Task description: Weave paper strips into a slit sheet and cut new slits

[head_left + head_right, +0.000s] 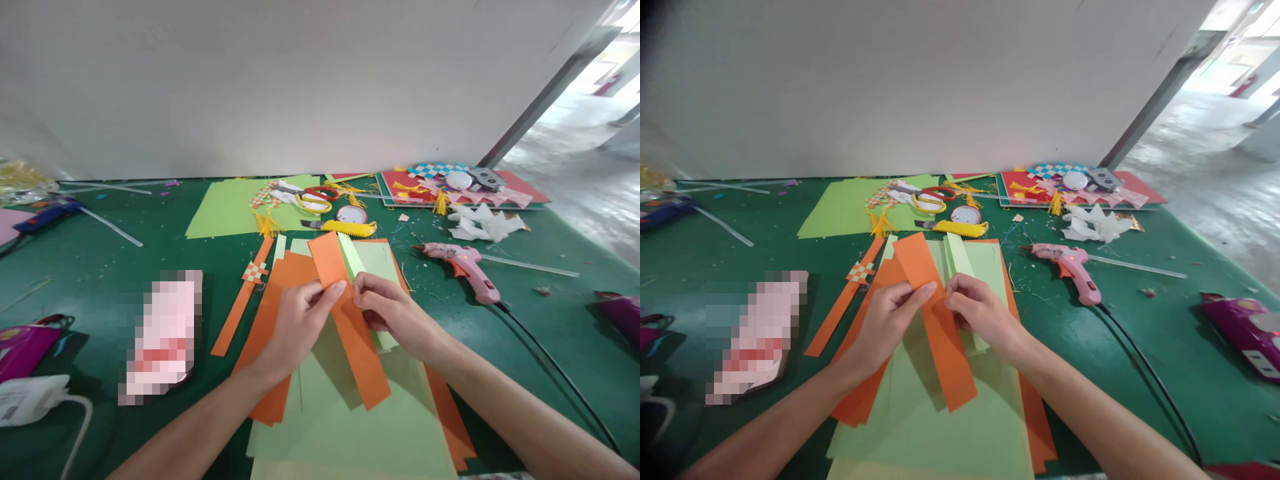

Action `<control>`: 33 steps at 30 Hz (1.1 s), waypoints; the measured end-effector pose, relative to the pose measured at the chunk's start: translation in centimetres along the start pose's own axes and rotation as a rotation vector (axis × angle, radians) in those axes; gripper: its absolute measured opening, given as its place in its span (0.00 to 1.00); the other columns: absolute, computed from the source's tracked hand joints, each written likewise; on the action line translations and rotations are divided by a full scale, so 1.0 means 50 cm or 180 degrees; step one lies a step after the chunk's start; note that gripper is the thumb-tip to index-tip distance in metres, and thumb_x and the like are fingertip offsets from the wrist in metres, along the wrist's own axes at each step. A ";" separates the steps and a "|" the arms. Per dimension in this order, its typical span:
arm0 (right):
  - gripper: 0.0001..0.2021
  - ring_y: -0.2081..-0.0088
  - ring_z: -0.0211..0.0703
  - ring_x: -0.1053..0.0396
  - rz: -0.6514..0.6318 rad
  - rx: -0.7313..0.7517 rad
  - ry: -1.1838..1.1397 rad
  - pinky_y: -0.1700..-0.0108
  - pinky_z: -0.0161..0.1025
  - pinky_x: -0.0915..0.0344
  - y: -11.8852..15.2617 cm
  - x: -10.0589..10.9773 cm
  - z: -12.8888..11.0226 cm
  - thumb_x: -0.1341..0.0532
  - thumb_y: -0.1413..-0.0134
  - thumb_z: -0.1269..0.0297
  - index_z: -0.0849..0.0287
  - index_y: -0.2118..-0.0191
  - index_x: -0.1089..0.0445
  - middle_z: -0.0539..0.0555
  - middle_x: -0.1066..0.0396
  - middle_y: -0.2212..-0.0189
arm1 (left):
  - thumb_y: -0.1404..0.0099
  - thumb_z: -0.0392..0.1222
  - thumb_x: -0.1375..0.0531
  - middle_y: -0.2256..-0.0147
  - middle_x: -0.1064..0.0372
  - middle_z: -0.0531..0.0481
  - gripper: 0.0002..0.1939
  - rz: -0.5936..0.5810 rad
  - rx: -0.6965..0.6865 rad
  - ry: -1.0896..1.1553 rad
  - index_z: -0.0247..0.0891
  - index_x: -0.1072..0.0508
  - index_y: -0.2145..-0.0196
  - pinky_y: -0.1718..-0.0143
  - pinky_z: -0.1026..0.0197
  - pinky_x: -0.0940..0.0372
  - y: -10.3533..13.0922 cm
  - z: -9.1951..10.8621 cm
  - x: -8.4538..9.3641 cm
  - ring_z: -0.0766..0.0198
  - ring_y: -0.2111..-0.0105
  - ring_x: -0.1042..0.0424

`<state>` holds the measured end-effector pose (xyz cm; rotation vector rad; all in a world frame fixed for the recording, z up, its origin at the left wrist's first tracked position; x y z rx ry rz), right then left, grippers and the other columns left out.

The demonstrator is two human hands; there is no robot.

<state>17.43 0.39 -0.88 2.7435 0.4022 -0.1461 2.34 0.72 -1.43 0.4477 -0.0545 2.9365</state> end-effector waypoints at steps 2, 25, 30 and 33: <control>0.03 0.81 0.29 0.53 -0.0013 -0.0012 -0.0012 0.79 0.33 0.59 0.001 -0.002 -0.001 0.46 0.54 0.69 0.58 0.75 0.43 0.42 0.51 0.83 | 0.36 0.53 0.44 0.80 0.62 0.58 0.26 0.0048 0.0012 -0.0013 0.39 0.55 0.80 0.82 0.64 0.62 0.000 0.002 0.001 0.72 0.80 0.60; 0.04 0.80 0.30 0.50 0.0092 0.0197 0.0246 0.78 0.33 0.56 0.002 -0.001 -0.003 0.46 0.51 0.67 0.58 0.74 0.41 0.43 0.48 0.81 | 0.37 0.54 0.43 0.80 0.63 0.58 0.27 0.0106 0.0017 -0.0114 0.39 0.56 0.80 0.81 0.64 0.62 -0.007 0.011 0.012 0.71 0.80 0.60; 0.04 0.80 0.31 0.54 0.0064 0.0304 0.0285 0.78 0.33 0.58 0.000 0.001 0.006 0.46 0.51 0.69 0.58 0.75 0.42 0.43 0.51 0.82 | 0.38 0.52 0.42 0.80 0.56 0.57 0.22 -0.0193 0.0040 0.0007 0.37 0.46 0.80 0.80 0.66 0.58 -0.006 0.006 0.004 0.71 0.79 0.56; 0.04 0.80 0.31 0.55 0.0058 0.0310 0.0307 0.78 0.33 0.59 0.001 0.001 0.008 0.46 0.51 0.69 0.57 0.75 0.41 0.43 0.52 0.82 | 0.39 0.51 0.41 0.80 0.54 0.57 0.21 -0.0286 0.0131 0.0132 0.37 0.44 0.79 0.80 0.66 0.57 -0.005 0.005 0.001 0.71 0.79 0.54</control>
Point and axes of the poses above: each hand's wrist, its own y-axis away from the middle knuckle, its own x-axis out of the back of the hand, z = x × y, the point moved 2 cm from there along -y, towards the middle knuckle
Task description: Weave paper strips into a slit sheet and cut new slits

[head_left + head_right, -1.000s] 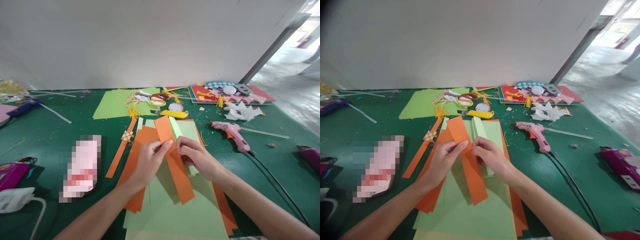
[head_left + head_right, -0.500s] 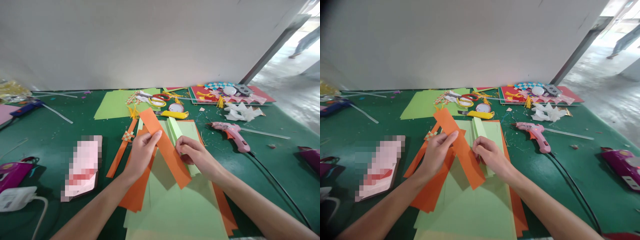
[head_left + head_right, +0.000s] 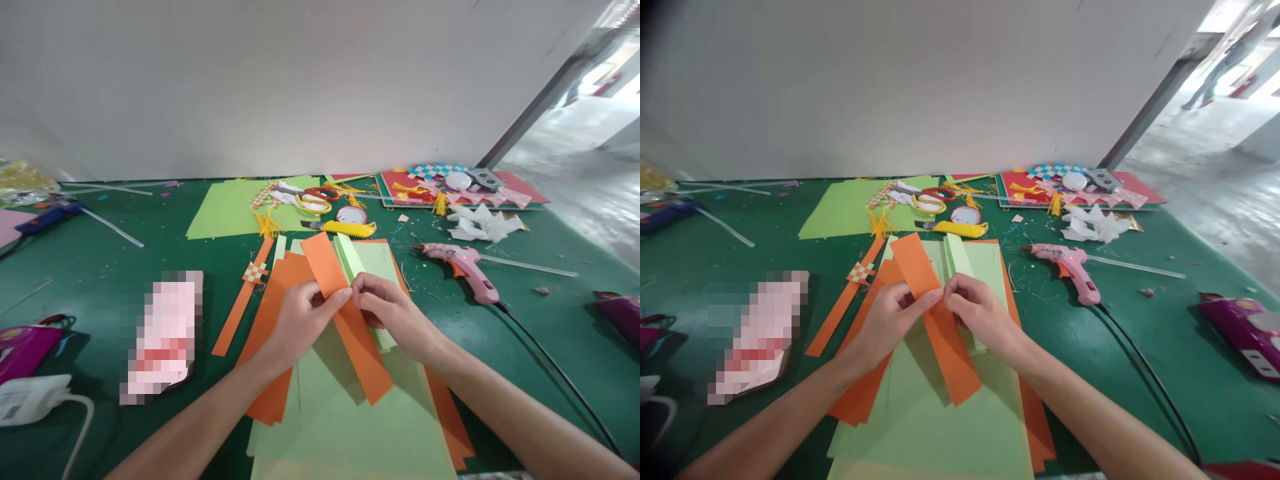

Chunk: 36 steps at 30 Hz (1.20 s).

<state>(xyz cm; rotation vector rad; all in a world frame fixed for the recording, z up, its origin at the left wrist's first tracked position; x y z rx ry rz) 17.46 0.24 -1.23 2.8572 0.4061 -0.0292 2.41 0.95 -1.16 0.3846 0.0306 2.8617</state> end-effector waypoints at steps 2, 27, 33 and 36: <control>0.04 0.80 0.32 0.55 -0.0013 -0.0034 0.0025 0.78 0.34 0.59 0.000 -0.001 0.001 0.47 0.51 0.69 0.57 0.75 0.42 0.43 0.52 0.82 | 0.39 0.51 0.41 0.80 0.54 0.57 0.20 0.0017 0.0047 0.0062 0.37 0.43 0.79 0.80 0.66 0.57 0.000 0.002 0.001 0.71 0.79 0.54; 0.05 0.81 0.31 0.56 0.0162 -0.0180 -0.0017 0.78 0.35 0.59 -0.002 -0.001 -0.002 0.46 0.55 0.67 0.58 0.77 0.43 0.42 0.52 0.83 | 0.40 0.55 0.41 0.81 0.60 0.59 0.27 0.0093 0.0059 0.0056 0.38 0.52 0.81 0.81 0.65 0.61 -0.003 -0.001 0.006 0.72 0.81 0.59; 0.04 0.80 0.32 0.54 0.0083 -0.0213 0.0042 0.78 0.35 0.59 -0.002 -0.001 0.001 0.46 0.55 0.67 0.58 0.76 0.42 0.43 0.51 0.83 | 0.39 0.54 0.42 0.81 0.59 0.58 0.25 0.0366 0.0059 0.0032 0.38 0.49 0.81 0.81 0.65 0.60 -0.003 0.000 0.015 0.72 0.81 0.57; 0.04 0.80 0.32 0.54 0.0081 -0.0195 0.0060 0.78 0.35 0.59 -0.002 0.000 0.001 0.46 0.55 0.68 0.58 0.77 0.42 0.43 0.51 0.83 | 0.40 0.53 0.41 0.80 0.54 0.58 0.21 0.0234 0.0099 0.0225 0.37 0.43 0.80 0.80 0.66 0.56 -0.004 0.002 0.014 0.71 0.80 0.53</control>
Point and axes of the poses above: each hand's wrist, its own y-axis away from the middle knuckle, its own x-axis out of the back of the hand, z = x × y, the point moved 2 cm from there along -y, towards the middle knuckle
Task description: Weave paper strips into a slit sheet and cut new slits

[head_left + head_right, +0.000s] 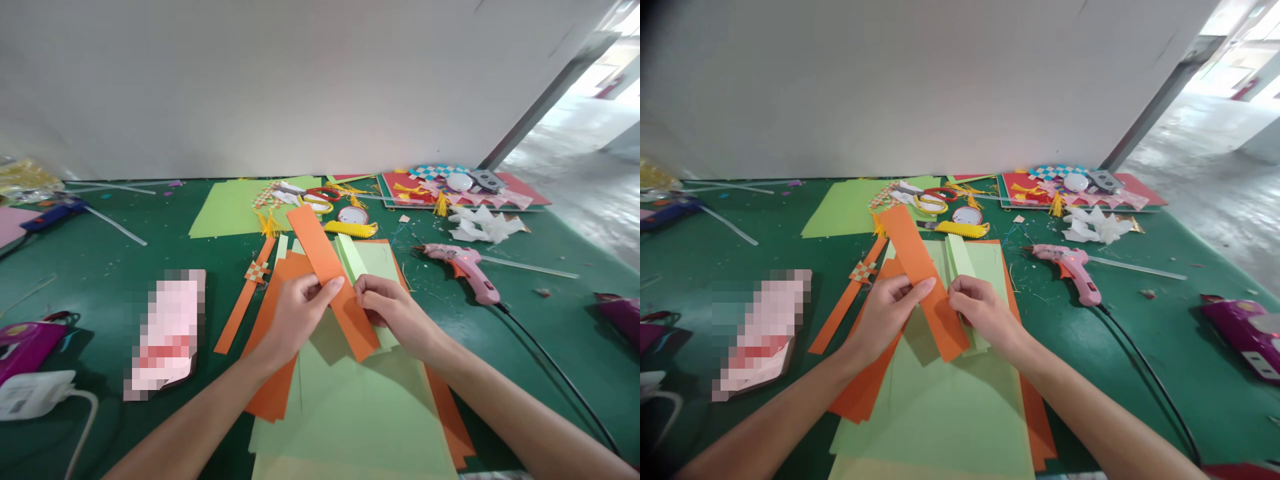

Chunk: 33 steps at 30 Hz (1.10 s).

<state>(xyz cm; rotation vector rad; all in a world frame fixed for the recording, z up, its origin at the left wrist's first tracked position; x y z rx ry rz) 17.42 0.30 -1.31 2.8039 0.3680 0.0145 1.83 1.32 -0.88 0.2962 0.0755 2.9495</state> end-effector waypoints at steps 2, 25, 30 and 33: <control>0.04 0.80 0.32 0.55 -0.0010 0.0005 0.0003 0.78 0.35 0.59 0.000 -0.001 0.001 0.46 0.55 0.68 0.58 0.77 0.42 0.43 0.52 0.83 | 0.40 0.52 0.41 0.78 0.47 0.56 0.18 -0.0299 0.0054 0.0106 0.36 0.37 0.77 0.78 0.66 0.51 0.000 0.000 -0.006 0.70 0.78 0.48; 0.03 0.79 0.31 0.47 -0.0167 0.0042 0.0264 0.76 0.33 0.54 -0.003 0.000 0.009 0.47 0.54 0.70 0.59 0.75 0.39 0.44 0.45 0.82 | 0.41 0.51 0.40 0.81 0.59 0.58 0.25 0.0047 0.0132 -0.0042 0.39 0.52 0.80 0.81 0.67 0.59 -0.010 0.001 0.014 0.72 0.80 0.57; 0.03 0.78 0.32 0.41 -0.0146 0.0045 0.0233 0.76 0.33 0.53 -0.001 0.002 0.010 0.47 0.54 0.71 0.59 0.75 0.39 0.45 0.39 0.82 | 0.41 0.49 0.40 0.79 0.52 0.57 0.19 -0.0108 0.0132 0.0093 0.37 0.44 0.79 0.79 0.67 0.53 -0.012 0.001 0.010 0.71 0.78 0.51; 0.03 0.78 0.32 0.42 -0.0124 0.0086 0.0218 0.77 0.33 0.54 -0.001 0.003 0.010 0.47 0.53 0.71 0.59 0.75 0.39 0.45 0.39 0.83 | 0.42 0.51 0.39 0.79 0.53 0.57 0.21 -0.0198 0.0239 -0.0062 0.37 0.44 0.80 0.79 0.67 0.54 -0.009 -0.001 0.003 0.71 0.78 0.51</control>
Point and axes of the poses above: each hand's wrist, its own y-axis away from the middle knuckle, its own x-axis out of the back of the hand, z = x × y, the point moved 2 cm from there along -y, towards the middle knuckle
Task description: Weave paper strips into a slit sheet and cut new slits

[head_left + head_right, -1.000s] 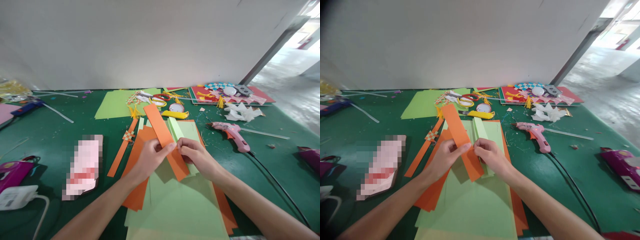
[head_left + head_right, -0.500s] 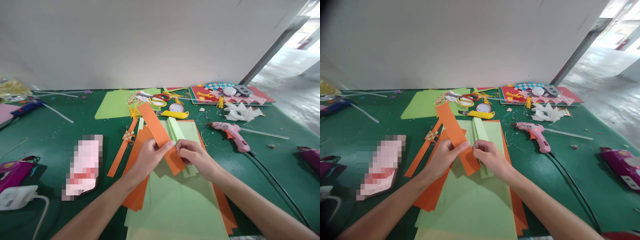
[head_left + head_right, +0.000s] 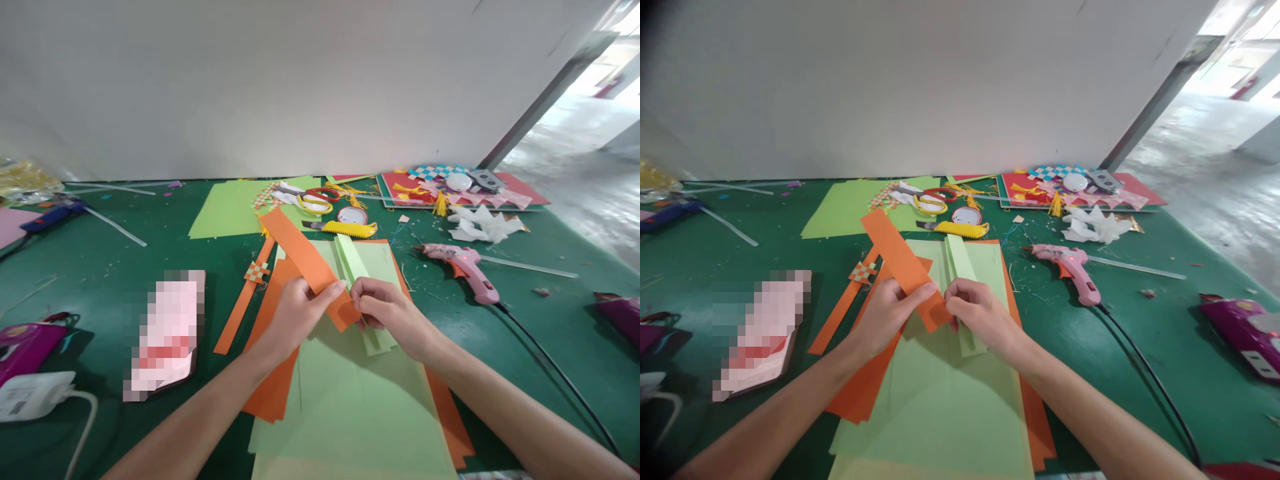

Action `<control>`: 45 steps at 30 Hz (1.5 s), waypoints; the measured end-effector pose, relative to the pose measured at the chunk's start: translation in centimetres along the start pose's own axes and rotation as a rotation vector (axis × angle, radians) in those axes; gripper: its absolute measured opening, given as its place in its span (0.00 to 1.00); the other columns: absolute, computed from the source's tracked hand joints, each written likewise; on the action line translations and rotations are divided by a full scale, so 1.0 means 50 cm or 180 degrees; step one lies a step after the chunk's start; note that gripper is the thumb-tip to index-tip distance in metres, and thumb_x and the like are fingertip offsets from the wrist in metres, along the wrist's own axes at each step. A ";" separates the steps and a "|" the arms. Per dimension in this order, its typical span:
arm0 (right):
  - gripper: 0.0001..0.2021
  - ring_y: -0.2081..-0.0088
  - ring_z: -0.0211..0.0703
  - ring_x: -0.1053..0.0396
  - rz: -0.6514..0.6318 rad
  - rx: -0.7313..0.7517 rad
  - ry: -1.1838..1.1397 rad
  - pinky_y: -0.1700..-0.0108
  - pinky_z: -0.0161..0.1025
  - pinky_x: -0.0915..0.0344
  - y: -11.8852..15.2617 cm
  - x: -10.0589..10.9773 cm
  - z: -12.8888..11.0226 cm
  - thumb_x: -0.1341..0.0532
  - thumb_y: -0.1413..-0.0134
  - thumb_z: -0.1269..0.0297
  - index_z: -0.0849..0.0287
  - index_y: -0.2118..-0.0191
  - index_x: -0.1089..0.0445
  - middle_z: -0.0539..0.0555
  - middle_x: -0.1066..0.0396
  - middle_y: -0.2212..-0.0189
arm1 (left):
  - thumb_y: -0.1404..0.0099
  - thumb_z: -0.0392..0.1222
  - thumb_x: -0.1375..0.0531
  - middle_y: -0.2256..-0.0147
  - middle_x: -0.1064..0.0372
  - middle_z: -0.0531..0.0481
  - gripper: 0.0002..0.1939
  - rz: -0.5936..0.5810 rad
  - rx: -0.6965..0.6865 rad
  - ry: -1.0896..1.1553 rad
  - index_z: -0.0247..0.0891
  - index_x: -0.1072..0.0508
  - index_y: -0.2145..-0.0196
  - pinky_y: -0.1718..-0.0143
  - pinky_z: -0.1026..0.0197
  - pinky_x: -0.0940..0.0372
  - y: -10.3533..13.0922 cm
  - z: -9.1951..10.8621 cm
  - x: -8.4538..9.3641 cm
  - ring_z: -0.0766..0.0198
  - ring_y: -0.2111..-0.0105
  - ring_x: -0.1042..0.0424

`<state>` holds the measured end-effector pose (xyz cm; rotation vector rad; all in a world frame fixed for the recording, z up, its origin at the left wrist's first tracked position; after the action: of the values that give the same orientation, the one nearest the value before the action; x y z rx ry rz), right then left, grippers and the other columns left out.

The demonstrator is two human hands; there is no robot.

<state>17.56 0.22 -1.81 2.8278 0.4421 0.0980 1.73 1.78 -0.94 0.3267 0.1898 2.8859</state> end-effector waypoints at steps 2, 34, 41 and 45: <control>0.03 0.78 0.32 0.42 -0.0003 -0.0007 -0.0005 0.77 0.32 0.54 -0.001 0.000 0.000 0.47 0.53 0.71 0.59 0.74 0.39 0.45 0.38 0.83 | 0.42 0.53 0.39 0.80 0.56 0.57 0.24 0.0080 0.0017 -0.0062 0.38 0.48 0.81 0.80 0.66 0.56 0.001 -0.001 0.001 0.72 0.79 0.54; 0.15 0.79 0.31 0.49 0.0476 0.0564 0.0254 0.77 0.35 0.55 0.002 0.026 -0.033 0.41 0.45 0.57 0.61 0.77 0.36 0.47 0.39 0.81 | 0.31 0.47 0.49 0.78 0.45 0.57 0.14 -0.0011 -0.0914 -0.0808 0.37 0.34 0.71 0.78 0.67 0.50 0.016 0.006 -0.010 0.70 0.78 0.45; 0.16 0.80 0.32 0.50 0.0591 0.0584 0.0436 0.77 0.35 0.55 -0.002 0.027 -0.025 0.41 0.46 0.55 0.60 0.78 0.37 0.46 0.41 0.82 | 0.32 0.48 0.49 0.78 0.54 0.57 0.17 -0.0146 -0.0720 -0.0698 0.37 0.41 0.76 0.78 0.65 0.55 0.020 0.010 -0.017 0.70 0.78 0.53; 0.16 0.79 0.32 0.50 0.0607 0.0598 0.0414 0.77 0.35 0.55 -0.002 0.026 -0.024 0.40 0.46 0.55 0.60 0.78 0.37 0.46 0.41 0.82 | 0.32 0.48 0.49 0.79 0.55 0.57 0.17 -0.0160 -0.0665 -0.0690 0.37 0.42 0.76 0.78 0.65 0.57 0.021 0.011 -0.016 0.70 0.78 0.54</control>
<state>18.63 1.01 -0.64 3.0552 0.2166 0.2948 2.41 0.65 -0.44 0.5806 -0.1378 2.7622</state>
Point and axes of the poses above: each hand's wrist, its own y-axis away from the middle knuckle, its own x-axis out of the back of the hand, z = x × y, the point moved 2 cm from there along -y, towards the middle knuckle
